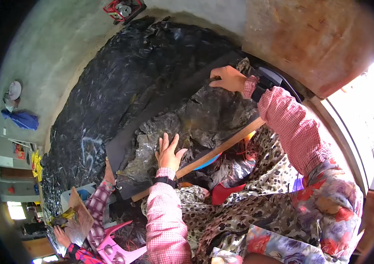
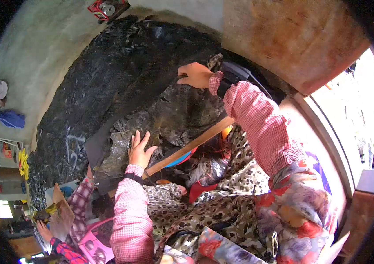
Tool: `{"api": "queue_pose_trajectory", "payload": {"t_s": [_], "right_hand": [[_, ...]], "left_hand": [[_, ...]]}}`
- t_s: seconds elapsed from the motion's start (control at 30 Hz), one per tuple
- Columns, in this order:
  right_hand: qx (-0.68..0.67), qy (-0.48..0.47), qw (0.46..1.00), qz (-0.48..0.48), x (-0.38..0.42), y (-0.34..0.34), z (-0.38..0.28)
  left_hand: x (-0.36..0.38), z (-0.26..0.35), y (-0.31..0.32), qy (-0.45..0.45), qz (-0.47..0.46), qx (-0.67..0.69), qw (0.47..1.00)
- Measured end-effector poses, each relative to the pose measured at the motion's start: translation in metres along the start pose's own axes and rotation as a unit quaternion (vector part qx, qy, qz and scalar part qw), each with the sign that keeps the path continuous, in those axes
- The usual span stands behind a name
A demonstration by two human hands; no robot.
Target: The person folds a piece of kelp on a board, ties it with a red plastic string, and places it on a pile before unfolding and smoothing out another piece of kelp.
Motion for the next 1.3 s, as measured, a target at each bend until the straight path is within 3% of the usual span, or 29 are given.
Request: {"api": "queue_pose_trajectory", "payload": {"t_s": [0.07,0.13,0.2,0.23,0.27,0.33,0.47,0.53,0.67,0.73,0.8,0.87,0.93,1.0,1.03,1.1,1.13,1.2,1.3], "right_hand": [[0.118,0.084,0.989,-0.041,0.005,-0.007,0.0],[0.14,0.101,0.984,-0.042,0.008,-0.017,0.008],[0.155,-0.021,0.975,0.16,0.022,-0.059,0.008],[0.125,0.007,0.975,0.183,0.029,-0.069,0.025],[0.076,0.072,0.983,0.15,0.039,-0.077,0.03],[0.068,0.075,0.991,0.083,0.058,-0.075,0.028],[0.075,-0.021,0.992,-0.098,0.1,-0.025,0.016],[0.213,-0.011,0.974,-0.079,0.114,-0.008,0.007],[0.21,-0.004,0.978,0.009,0.108,-0.017,0.009],[0.283,-0.089,0.942,0.158,0.119,-0.056,-0.032],[0.325,-0.129,0.921,0.172,0.127,-0.058,-0.05],[0.424,-0.027,0.905,-0.031,0.12,-0.01,0.003],[0.311,-0.032,0.95,-0.025,0.132,0.0,0.016],[0.216,-0.002,0.967,-0.133,0.124,0.004,0.046],[0.213,0.002,0.968,-0.134,0.122,-0.004,0.042],[-0.022,0.171,0.978,-0.118,0.113,-0.031,0.058],[-0.021,0.17,0.978,-0.117,0.107,-0.03,0.058],[0.21,0.153,0.965,-0.033,0.094,-0.048,0.045],[0.219,0.111,0.967,-0.072,0.073,-0.031,0.053]], "left_hand": [[0.001,0.001,-0.001,-0.014,-0.011,-0.005,1.0],[0.001,0.003,-0.001,-0.014,-0.014,-0.003,1.0],[0.002,0.003,-0.002,-0.015,-0.015,-0.001,1.0],[0.002,0.003,-0.002,-0.019,-0.017,0.001,1.0],[0.002,0.003,-0.002,-0.021,-0.018,0.003,1.0],[0.002,0.003,-0.001,-0.018,-0.017,0.003,1.0],[0.001,0.001,-0.001,-0.013,-0.011,0.004,1.0],[-0.001,-0.002,0.002,-0.003,-0.009,0.004,1.0],[-0.001,0.005,-0.003,-0.003,-0.005,-0.022,1.0],[-0.004,-0.001,0.001,0.008,-0.004,-0.011,1.0],[-0.006,-0.007,0.006,0.012,-0.006,0.003,1.0],[-0.006,-0.007,0.005,0.016,0.0,0.004,1.0],[-0.005,-0.005,0.002,0.009,-0.004,-0.002,1.0],[-0.005,-0.009,0.007,-0.004,-0.012,-0.005,1.0],[-0.006,-0.011,0.008,0.01,-0.005,-0.003,1.0],[-0.007,-0.007,0.004,0.016,0.003,-0.004,1.0],[-0.007,-0.006,0.003,0.016,0.005,-0.004,1.0],[-0.007,-0.007,0.003,0.017,0.004,-0.003,1.0],[-0.008,-0.01,0.005,0.02,0.007,0.0,1.0]]}}
Point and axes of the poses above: each hand's wrist, its own x-axis away from the middle knuckle, its own y-axis out of the palm, z = x × y, the point moved 10 cm from there along -x, towards the middle knuckle, and after that the axes turned 12 degrees about -z, right-handed, at the moved point
